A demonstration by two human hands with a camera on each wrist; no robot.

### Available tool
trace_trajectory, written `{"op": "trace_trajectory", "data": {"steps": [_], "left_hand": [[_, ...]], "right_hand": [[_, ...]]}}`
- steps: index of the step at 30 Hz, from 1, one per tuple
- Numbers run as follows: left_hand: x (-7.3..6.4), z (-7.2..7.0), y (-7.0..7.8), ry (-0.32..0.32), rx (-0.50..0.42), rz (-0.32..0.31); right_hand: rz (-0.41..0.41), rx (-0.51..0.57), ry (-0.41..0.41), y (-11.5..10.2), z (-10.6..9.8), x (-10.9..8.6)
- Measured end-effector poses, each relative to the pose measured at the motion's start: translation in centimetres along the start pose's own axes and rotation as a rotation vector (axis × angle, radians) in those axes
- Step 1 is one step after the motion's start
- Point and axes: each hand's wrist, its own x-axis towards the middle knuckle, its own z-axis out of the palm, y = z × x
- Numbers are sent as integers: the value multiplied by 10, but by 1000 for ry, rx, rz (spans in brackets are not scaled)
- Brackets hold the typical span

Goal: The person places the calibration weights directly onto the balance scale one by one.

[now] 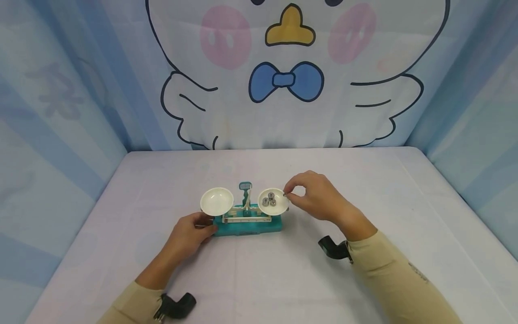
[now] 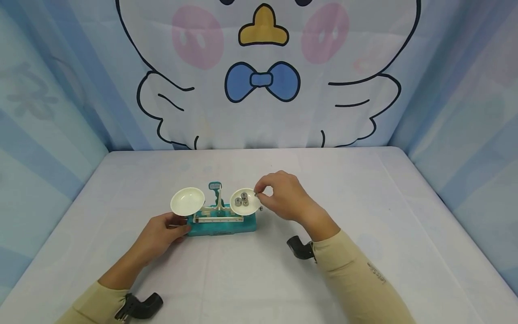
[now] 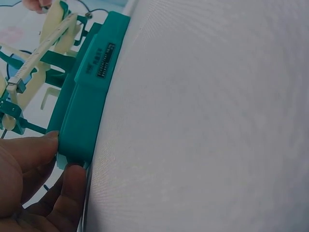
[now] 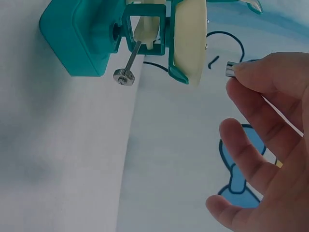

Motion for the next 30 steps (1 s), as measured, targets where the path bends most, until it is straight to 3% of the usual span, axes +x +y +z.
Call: {"op": "trace_trajectory", "data": {"steps": [11,22,30], "left_hand": [[1,0,0,-3,4,1],[2,0,-2,0,9,4],[2,0,-2,-3,4,7]], "right_hand": [[12,53,-13,-3,10,7],[105,82,-43,-3,16,10],[95,98,-47,-3,20,11]]}}
